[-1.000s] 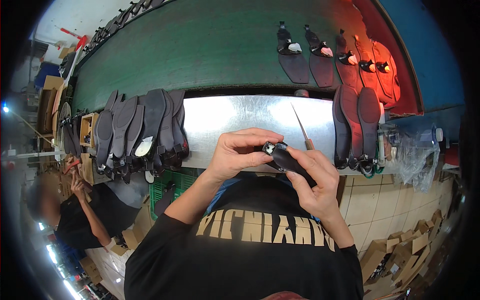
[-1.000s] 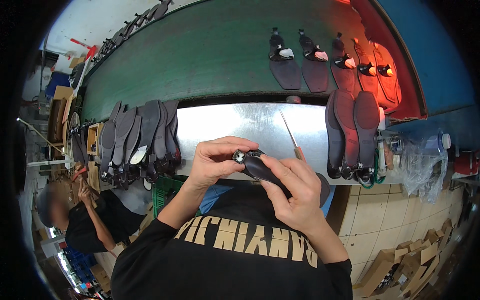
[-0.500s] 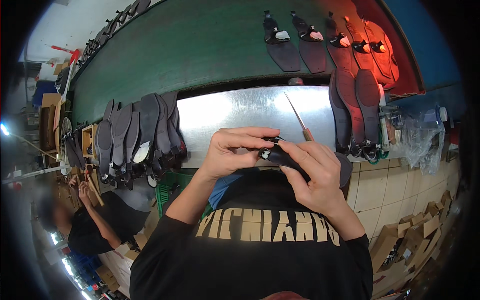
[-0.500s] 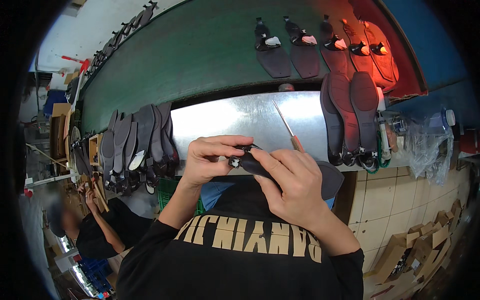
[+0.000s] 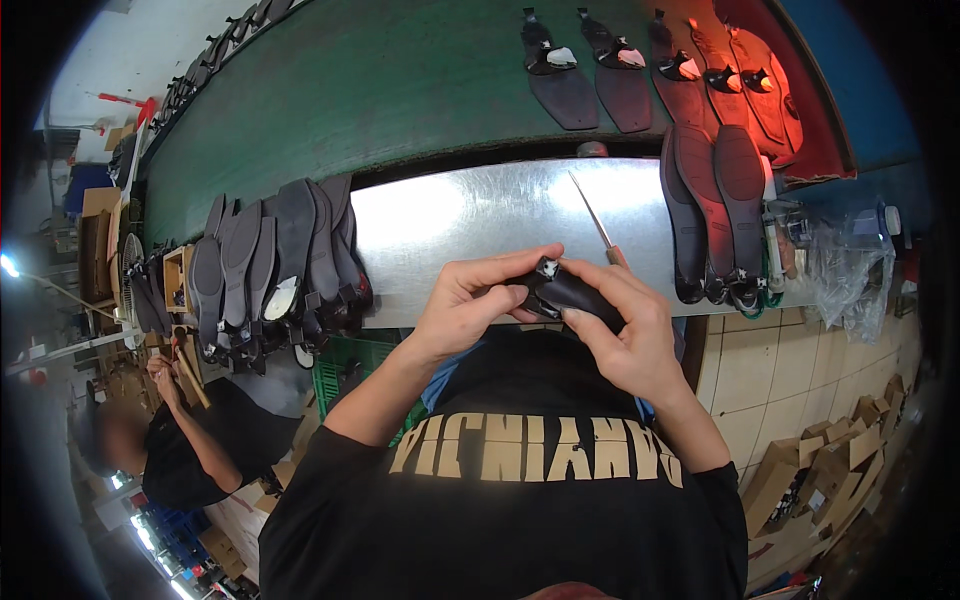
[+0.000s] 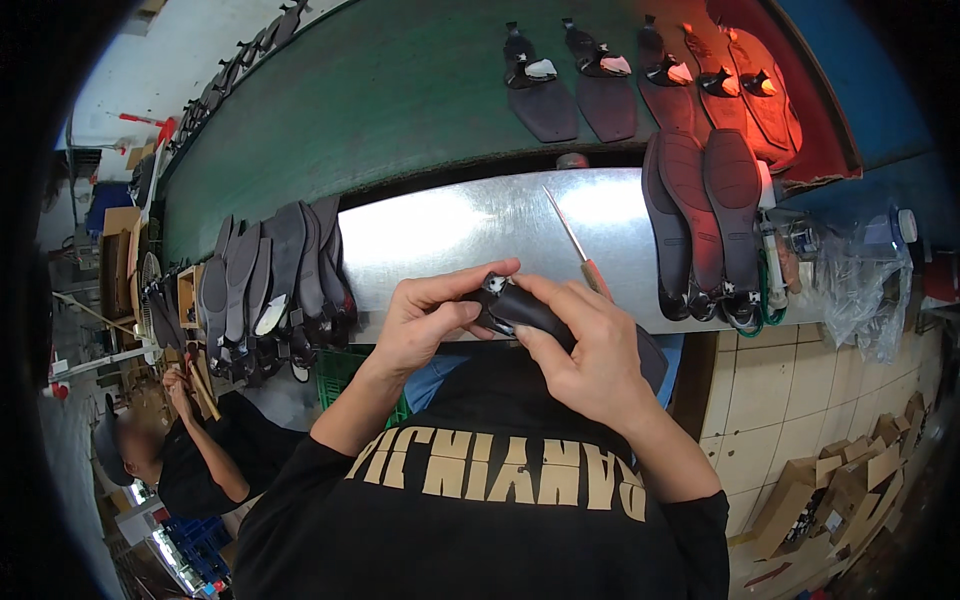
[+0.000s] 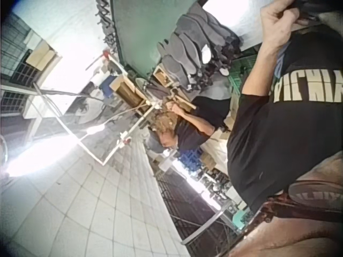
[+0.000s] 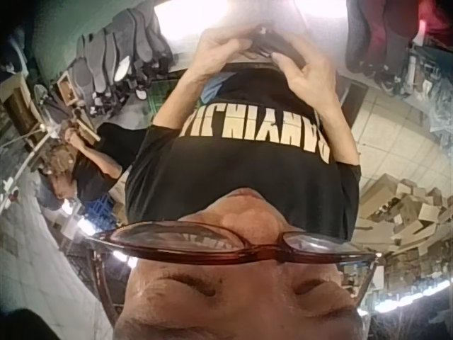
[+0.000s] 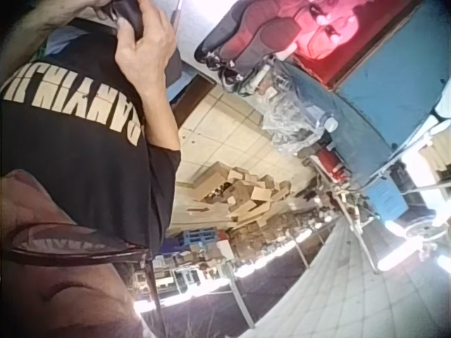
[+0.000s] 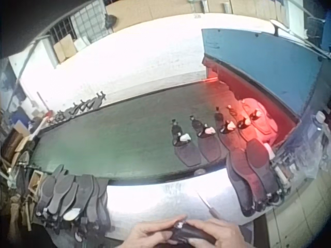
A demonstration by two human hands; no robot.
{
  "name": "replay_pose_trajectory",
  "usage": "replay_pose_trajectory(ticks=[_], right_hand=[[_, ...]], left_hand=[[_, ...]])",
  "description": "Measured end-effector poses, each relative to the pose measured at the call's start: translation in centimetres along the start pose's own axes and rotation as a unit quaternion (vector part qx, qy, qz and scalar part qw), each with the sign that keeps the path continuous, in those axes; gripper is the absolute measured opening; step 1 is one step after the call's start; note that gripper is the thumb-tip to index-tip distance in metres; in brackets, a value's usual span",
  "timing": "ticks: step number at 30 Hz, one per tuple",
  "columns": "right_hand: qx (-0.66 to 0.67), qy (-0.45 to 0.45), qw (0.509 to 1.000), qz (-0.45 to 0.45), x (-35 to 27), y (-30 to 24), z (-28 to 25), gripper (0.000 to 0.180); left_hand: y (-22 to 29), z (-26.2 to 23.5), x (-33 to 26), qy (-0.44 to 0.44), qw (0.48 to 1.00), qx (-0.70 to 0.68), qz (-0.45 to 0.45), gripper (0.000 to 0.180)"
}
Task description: The person repeatedly picks up dark-colored shoe insoles and uses a pointed metal tool to press and secure a small white component into a recessed area on the heel. The person handles the insoles one at a time, performing the same insertion action on each unit before placing them back on the workbench.
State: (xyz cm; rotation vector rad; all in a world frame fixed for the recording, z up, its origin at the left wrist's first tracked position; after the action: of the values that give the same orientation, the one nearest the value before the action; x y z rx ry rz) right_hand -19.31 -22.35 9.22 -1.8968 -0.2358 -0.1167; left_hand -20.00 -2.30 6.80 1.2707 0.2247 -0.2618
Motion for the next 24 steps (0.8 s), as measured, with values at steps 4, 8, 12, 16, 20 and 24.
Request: replay_pose_trajectory(ticks=[4, 8, 12, 16, 20, 24], right_hand=[[0.002, -0.016, 1.000, -0.008, -0.2, 0.5, 0.1, 0.021], [-0.022, -0.024, 0.999, -0.044, 0.1, 0.3, 0.1, 0.018], [-0.076, -0.040, 0.991, -0.105, 0.2, 0.3, 0.1, 0.020], [-0.072, -0.083, 0.990, -0.089, 0.4, 0.3, 0.0, 0.022], [-0.057, -0.069, 0.993, -0.078, 0.2, 1.1, 0.3, 0.023], [-0.064, -0.054, 0.993, -0.082, 0.1, 1.5, 0.5, 0.022]], left_hand=[[-0.1, 0.0, -0.1, 0.011, 1.000, 0.004, -0.005, 0.042], [0.3, 0.7, -0.3, 0.029, 1.000, 0.002, -0.001, 0.043], [0.4, 0.8, -0.4, 0.050, 0.999, 0.011, -0.017, 0.043], [-0.1, 0.4, 0.2, 0.060, 0.998, 0.011, -0.032, 0.042], [-0.2, 0.8, 0.4, 0.068, 0.998, 0.013, -0.011, 0.040], [-0.2, 0.9, 0.5, 0.068, 0.997, 0.023, -0.005, 0.040]])
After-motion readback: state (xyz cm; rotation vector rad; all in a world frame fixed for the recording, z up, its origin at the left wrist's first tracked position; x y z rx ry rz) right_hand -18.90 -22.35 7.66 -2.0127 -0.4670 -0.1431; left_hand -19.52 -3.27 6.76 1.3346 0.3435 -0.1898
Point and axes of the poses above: each hand's wrist, its own x-axis towards the middle knuckle, its own z-axis out of the palm, y = z × x, the point moved 1 cm from there along x, towards the middle knuckle, and after that the axes turned 13 degrees about y, right-handed, at the moved point
